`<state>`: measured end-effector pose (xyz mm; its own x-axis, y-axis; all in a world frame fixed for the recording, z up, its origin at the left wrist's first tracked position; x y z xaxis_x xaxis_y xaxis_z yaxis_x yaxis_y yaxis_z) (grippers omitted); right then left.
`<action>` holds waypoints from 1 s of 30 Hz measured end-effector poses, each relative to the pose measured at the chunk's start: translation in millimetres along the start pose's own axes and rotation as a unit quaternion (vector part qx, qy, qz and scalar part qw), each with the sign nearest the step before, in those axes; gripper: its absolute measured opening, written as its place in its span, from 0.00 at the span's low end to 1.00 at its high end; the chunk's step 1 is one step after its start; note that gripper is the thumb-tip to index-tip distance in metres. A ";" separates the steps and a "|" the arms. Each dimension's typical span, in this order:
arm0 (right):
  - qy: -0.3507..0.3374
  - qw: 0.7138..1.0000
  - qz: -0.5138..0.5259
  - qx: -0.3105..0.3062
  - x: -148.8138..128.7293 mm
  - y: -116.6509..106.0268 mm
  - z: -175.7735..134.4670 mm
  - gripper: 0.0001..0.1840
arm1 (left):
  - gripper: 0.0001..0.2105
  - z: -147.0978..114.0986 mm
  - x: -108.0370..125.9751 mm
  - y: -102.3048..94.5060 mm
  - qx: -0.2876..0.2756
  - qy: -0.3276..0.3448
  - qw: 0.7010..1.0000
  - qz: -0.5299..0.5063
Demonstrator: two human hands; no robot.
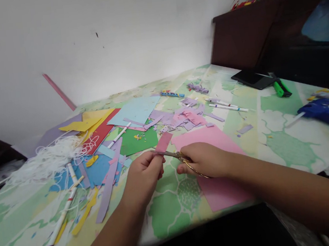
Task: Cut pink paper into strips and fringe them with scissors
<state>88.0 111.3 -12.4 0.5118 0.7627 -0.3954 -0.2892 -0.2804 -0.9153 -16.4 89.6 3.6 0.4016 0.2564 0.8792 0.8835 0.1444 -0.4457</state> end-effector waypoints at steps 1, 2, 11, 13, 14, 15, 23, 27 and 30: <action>0.000 1.000 0.000 -0.001 -0.3 0.4 0.2 0.27 | 0.09 0.2 -0.6 -1.0 0.004 0.002 1.000 0.005; 0.000 1.000 -0.001 -0.002 -0.3 0.6 0.5 0.27 | 0.10 0.5 -1.1 -1.6 0.006 0.003 1.000 0.009; 0.012 1.000 -0.002 0.001 1.5 0.7 1.3 0.27 | 0.08 1.5 -1.6 1.9 -0.009 -0.004 1.000 -0.022; 0.014 1.000 -0.003 0.010 1.8 -1.5 0.3 0.26 | 0.08 0.5 1.3 1.7 -0.008 -0.001 1.000 -0.022; 0.016 1.000 -0.005 0.016 2.2 -2.8 -0.4 0.26 | 0.09 -0.1 2.6 1.0 -0.006 0.000 1.000 -0.021; 0.018 1.000 -0.007 0.022 2.7 -4.2 -1.0 0.26 | 0.09 -0.7 3.8 0.5 -0.004 0.000 1.000 -0.020; 0.020 1.000 -0.006 0.016 2.6 -3.4 -1.9 0.26 | 0.08 -4.1 7.5 3.3 -0.021 0.012 1.000 -0.014; 0.022 1.000 -0.014 0.008 2.0 -3.4 -2.5 0.26 | 0.11 -2.9 3.9 -3.6 0.008 0.017 0.999 -0.031; 0.018 1.000 -0.012 0.002 1.3 -2.2 -2.3 0.26 | 0.11 -2.3 2.0 -2.9 -0.001 0.019 0.998 -0.054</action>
Point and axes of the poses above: each hand's wrist, its own z-axis towards the middle knuckle, its own y-axis out of the palm, x = y × z, the point moved 10 cm from there along z, towards the middle knuckle, and after that the axes turned 11 degrees about -y, right-handed, at the moved point
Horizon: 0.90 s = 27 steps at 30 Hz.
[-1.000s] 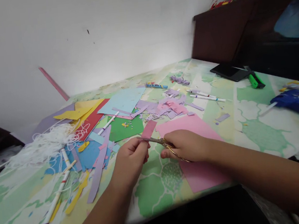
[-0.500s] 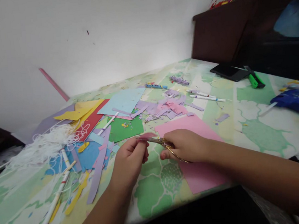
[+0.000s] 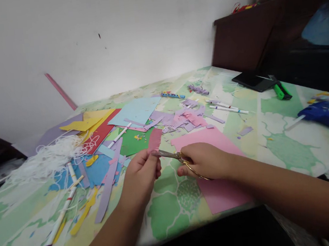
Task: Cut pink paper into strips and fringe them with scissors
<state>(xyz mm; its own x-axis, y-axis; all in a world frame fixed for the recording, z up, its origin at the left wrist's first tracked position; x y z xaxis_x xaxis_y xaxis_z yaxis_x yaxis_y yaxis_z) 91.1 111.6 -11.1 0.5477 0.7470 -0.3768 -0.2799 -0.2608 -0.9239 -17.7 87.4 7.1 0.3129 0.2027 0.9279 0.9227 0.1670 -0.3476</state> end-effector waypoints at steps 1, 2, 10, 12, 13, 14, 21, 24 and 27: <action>0.000 1.000 0.003 -0.002 0.1 0.6 0.1 0.26 | 0.11 0.1 -1.0 2.2 -0.011 -0.004 1.000 -0.002; 0.001 1.000 0.005 -0.003 0.4 1.0 0.2 0.26 | 0.10 0.1 -1.9 4.8 -0.022 -0.008 1.000 -0.002; -0.006 1.000 0.000 -0.001 -0.4 1.2 1.0 0.26 | 0.08 0.1 -6.4 12.9 -0.046 -0.030 0.998 0.034; -0.009 1.000 -0.003 -0.001 -0.2 1.4 1.2 0.27 | 0.08 -0.2 -5.7 11.4 -0.038 -0.030 0.998 0.052; -0.009 1.000 -0.005 -0.001 0.0 1.6 1.3 0.27 | 0.09 -0.5 -5.0 10.7 -0.035 -0.030 0.997 0.059; -0.009 1.000 -0.006 -0.003 0.3 2.2 1.4 0.27 | 0.09 -0.8 -4.1 10.0 -0.031 -0.029 0.997 0.064; -0.014 1.000 -0.001 -0.014 0.2 5.2 2.7 0.30 | 0.10 -0.9 -4.1 9.0 -0.033 -0.039 0.997 0.058; -0.016 1.000 0.008 -0.013 0.0 4.4 3.1 0.29 | 0.11 -0.1 -5.2 10.8 -0.045 -0.038 0.997 0.040; 0.001 1.000 0.010 -0.014 3.1 3.7 2.1 0.29 | 0.11 0.6 -5.7 12.1 -0.055 -0.028 0.998 0.022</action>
Point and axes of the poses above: each hand's wrist, its own z-axis towards the middle knuckle, its own y-axis out of the palm, x = y × z, the point moved 10 cm from there along z, towards the middle knuckle, and after that the axes turned 11 degrees about -y, right-handed, at the moved point
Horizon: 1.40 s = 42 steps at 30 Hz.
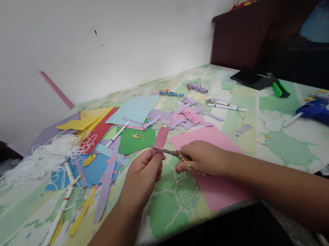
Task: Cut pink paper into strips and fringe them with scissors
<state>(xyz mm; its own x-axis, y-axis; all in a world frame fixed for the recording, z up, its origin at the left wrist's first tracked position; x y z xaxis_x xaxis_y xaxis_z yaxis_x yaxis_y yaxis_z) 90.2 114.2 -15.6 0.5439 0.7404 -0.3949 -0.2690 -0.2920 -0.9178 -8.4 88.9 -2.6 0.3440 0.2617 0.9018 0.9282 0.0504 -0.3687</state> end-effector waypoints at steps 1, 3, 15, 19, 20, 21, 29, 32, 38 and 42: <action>0.006 1.000 -0.001 0.001 1.0 -0.4 -0.6 0.29 | 0.10 0.3 -0.2 -0.8 0.003 0.004 1.000 -0.002; 0.013 1.000 -0.006 0.004 1.9 -1.0 -1.7 0.30 | 0.10 0.6 -0.1 -3.7 0.016 0.013 1.000 0.001; -0.006 1.000 -0.014 -0.003 -4.0 -0.2 -0.6 0.29 | 0.10 -0.9 3.4 -5.7 0.033 0.022 0.999 0.038; -0.007 1.000 -0.019 0.000 -3.1 -0.3 -0.3 0.31 | 0.10 -1.4 4.3 -6.2 0.035 0.015 0.998 0.042; -0.009 1.000 -0.019 0.000 -2.9 0.0 0.0 0.31 | 0.10 -1.5 4.2 -6.4 0.037 0.008 0.998 0.043; -0.011 1.000 -0.018 0.001 -2.7 0.2 0.2 0.31 | 0.10 -1.5 3.9 -6.4 0.037 0.002 0.999 0.040; -0.012 1.000 -0.011 0.019 -0.1 -4.5 0.7 0.27 | 0.08 0.0 2.2 2.7 -0.017 0.007 0.998 -0.053; -0.003 1.000 -0.011 0.023 0.9 -6.0 -0.6 0.27 | 0.07 1.0 0.4 1.4 -0.013 0.005 0.998 -0.069; -0.007 1.000 -0.004 0.021 -0.6 -4.6 -1.6 0.27 | 0.07 0.3 0.2 -3.3 0.001 0.003 0.997 -0.078; -0.023 1.000 0.007 0.016 -3.3 -2.0 -0.6 0.26 | 0.09 -0.3 1.2 -0.1 -0.008 0.009 0.999 -0.043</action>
Point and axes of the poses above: each hand's wrist, its own z-axis towards the middle knuckle, its own y-axis out of the palm, x = y × z, the point moved 10 cm from there along z, towards the middle knuckle, and after that the axes turned 11 degrees about -y, right-handed, at the moved point
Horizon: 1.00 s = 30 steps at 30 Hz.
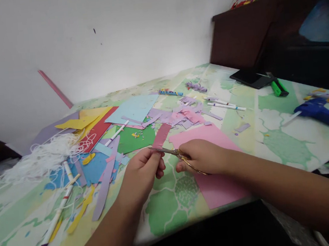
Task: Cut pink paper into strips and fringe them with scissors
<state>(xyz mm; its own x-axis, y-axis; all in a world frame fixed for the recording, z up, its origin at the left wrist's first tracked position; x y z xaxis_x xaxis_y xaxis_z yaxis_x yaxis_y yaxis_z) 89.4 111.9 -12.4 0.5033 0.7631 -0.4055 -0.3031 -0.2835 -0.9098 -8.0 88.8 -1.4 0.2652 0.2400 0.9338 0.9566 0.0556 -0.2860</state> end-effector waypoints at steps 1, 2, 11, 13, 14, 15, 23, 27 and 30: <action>-0.002 1.000 0.002 -0.001 -0.3 0.5 0.2 0.26 | 0.09 0.0 -0.2 0.8 -0.002 -0.001 1.000 0.008; -0.004 1.000 0.003 -0.001 -0.6 0.8 0.4 0.26 | 0.09 0.1 -0.3 1.2 -0.003 -0.001 1.000 0.012; -0.002 1.000 -0.010 0.003 0.5 0.3 1.2 0.26 | 0.10 0.0 0.3 -0.4 0.006 -0.003 1.000 0.013; 0.001 1.000 -0.008 -0.003 0.9 1.7 1.9 0.26 | 0.09 0.6 0.5 0.6 0.001 -0.004 1.000 0.006; 0.002 1.000 -0.005 -0.006 1.0 2.4 2.3 0.26 | 0.09 0.9 0.8 0.9 -0.001 -0.002 1.000 0.003; 0.002 1.000 -0.003 -0.008 1.3 3.0 2.7 0.26 | 0.09 1.3 1.0 1.0 -0.001 0.000 1.000 0.000; 0.027 1.000 -0.009 -0.009 8.2 2.7 2.0 0.27 | 0.09 3.6 -2.0 4.3 -0.021 -0.002 0.999 -0.033; 0.044 0.999 -0.017 -0.012 9.4 1.9 -0.2 0.27 | 0.09 3.3 -1.1 0.6 -0.002 0.001 1.000 -0.022; 0.042 0.999 -0.015 -0.017 7.8 3.4 -0.6 0.27 | 0.10 2.5 -0.7 -0.4 0.004 0.004 1.000 0.007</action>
<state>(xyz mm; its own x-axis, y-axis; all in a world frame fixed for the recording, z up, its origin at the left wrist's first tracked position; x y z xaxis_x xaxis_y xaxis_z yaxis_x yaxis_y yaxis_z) 92.8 116.6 -18.7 0.5781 0.7203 -0.3834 -0.2596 -0.2831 -0.9233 -8.9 91.0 -2.5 0.2799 0.2321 0.9315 0.9518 0.0598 -0.3009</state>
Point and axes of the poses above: each hand's wrist, its own z-axis towards the middle knuckle, its own y-axis out of the palm, x = y × z, the point moved 10 cm from there along z, towards the middle knuckle, and after that the axes turned 11 degrees about -y, right-handed, at the moved point
